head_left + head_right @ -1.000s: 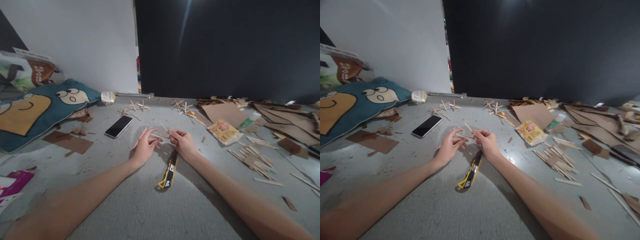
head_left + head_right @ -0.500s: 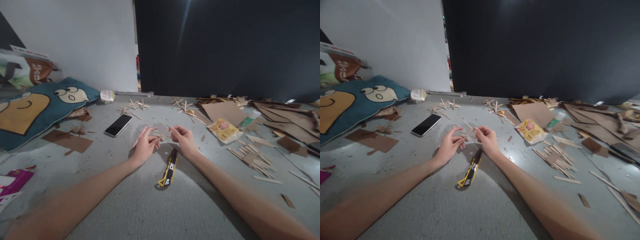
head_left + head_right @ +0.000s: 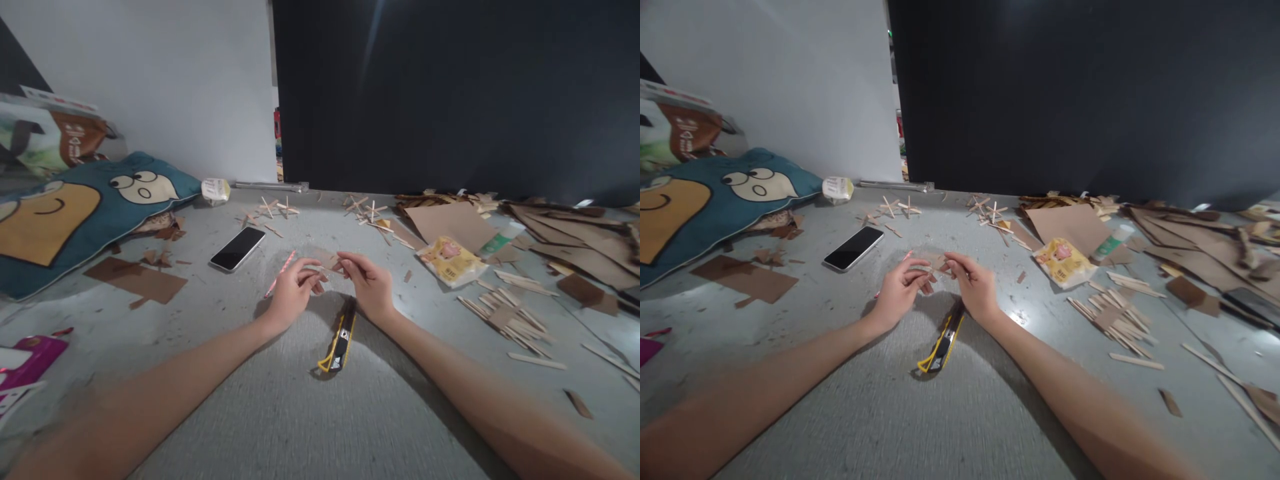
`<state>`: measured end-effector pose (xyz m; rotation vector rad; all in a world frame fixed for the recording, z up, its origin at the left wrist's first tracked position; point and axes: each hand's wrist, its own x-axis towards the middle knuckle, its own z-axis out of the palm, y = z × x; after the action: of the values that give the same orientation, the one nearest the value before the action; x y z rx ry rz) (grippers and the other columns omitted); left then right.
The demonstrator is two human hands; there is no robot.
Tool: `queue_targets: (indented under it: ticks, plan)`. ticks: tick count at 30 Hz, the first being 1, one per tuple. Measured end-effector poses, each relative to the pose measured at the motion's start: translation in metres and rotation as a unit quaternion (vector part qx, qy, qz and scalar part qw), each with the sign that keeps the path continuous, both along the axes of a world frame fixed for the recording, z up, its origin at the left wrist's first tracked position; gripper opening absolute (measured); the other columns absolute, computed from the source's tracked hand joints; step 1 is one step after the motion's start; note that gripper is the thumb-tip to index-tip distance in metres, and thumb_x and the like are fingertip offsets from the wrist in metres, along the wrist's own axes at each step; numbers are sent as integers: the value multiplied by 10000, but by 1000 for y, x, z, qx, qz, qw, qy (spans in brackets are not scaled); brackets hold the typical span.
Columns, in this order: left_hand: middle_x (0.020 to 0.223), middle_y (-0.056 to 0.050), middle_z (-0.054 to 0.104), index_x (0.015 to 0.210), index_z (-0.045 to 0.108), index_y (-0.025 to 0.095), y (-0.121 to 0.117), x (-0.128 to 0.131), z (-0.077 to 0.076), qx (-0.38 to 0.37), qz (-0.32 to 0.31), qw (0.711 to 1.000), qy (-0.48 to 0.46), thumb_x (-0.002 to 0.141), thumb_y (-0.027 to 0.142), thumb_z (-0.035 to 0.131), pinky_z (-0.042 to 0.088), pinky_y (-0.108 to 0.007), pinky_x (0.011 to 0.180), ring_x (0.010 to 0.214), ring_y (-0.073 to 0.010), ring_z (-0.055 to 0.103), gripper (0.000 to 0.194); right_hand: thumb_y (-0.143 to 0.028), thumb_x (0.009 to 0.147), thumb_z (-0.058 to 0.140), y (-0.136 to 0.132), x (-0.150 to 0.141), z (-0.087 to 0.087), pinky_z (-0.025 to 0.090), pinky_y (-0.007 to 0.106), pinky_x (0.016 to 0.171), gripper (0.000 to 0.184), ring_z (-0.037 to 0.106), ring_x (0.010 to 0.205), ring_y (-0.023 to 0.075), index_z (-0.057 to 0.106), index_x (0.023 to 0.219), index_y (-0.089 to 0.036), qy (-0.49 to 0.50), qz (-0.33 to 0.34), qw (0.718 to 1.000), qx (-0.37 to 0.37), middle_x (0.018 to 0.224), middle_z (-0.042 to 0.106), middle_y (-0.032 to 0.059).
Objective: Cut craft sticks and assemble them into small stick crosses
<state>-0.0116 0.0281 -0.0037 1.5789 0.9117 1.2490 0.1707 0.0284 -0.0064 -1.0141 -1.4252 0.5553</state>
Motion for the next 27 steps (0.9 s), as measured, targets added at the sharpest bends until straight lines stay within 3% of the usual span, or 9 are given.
queue_targets:
  ticks: [5,13,21,27]
  plan:
    - [765,-36,756,1073,634,178,0,0,0,-6,-6,1000,-3,914,255,653,553,-266,634,615,-152,692,177,-489,971,624,2,3,0,539,321,682,335,655,675,170,807,1028,-214,39,-47,998,30,804,787,56]
    - [759,-30,749,1078,619,174,1,0,-1,-8,-9,1000,-1,914,242,651,552,-264,654,611,-146,688,180,-463,984,623,2,5,-4,563,350,786,306,723,803,196,821,1053,-240,-12,-5,999,47,911,801,60]
    - [731,-23,742,1067,623,183,1,-1,0,-11,-9,1000,-7,912,281,687,563,-277,640,595,-155,691,194,-435,995,621,1,3,-7,587,349,786,287,739,811,193,817,1105,-257,-33,13,998,60,928,806,60]
    - [733,-19,748,1048,622,187,1,-1,2,-17,-21,1000,-16,902,329,715,565,-289,635,578,-156,694,224,-355,993,629,2,4,-6,612,349,748,258,745,776,191,816,1152,-276,-92,-28,987,125,920,818,52]
